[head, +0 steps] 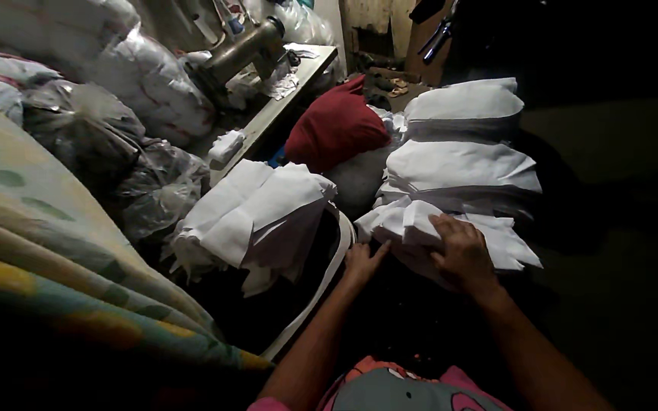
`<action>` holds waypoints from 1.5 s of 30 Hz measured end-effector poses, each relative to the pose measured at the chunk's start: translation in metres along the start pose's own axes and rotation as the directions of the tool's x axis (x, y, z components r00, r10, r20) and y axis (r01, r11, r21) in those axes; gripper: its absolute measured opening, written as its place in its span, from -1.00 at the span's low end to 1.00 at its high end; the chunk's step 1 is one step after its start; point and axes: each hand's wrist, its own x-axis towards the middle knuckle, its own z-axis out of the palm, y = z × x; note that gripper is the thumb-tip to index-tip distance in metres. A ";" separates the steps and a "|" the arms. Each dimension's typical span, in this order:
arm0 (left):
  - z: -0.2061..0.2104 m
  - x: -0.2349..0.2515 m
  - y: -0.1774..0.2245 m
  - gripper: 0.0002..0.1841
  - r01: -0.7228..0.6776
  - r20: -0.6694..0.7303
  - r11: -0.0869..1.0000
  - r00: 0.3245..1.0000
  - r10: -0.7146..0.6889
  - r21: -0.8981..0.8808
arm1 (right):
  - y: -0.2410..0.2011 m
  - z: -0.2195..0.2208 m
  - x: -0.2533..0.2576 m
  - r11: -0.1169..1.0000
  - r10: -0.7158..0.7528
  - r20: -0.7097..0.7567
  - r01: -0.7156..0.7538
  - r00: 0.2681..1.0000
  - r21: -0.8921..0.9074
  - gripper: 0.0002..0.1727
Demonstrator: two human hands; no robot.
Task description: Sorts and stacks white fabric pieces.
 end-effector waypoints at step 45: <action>0.004 -0.018 0.040 -0.36 0.060 -0.042 0.980 0.998 -0.053 0.192 | -0.029 -0.018 0.049 0.991 0.131 0.152 -0.124 0.980 -0.054 0.06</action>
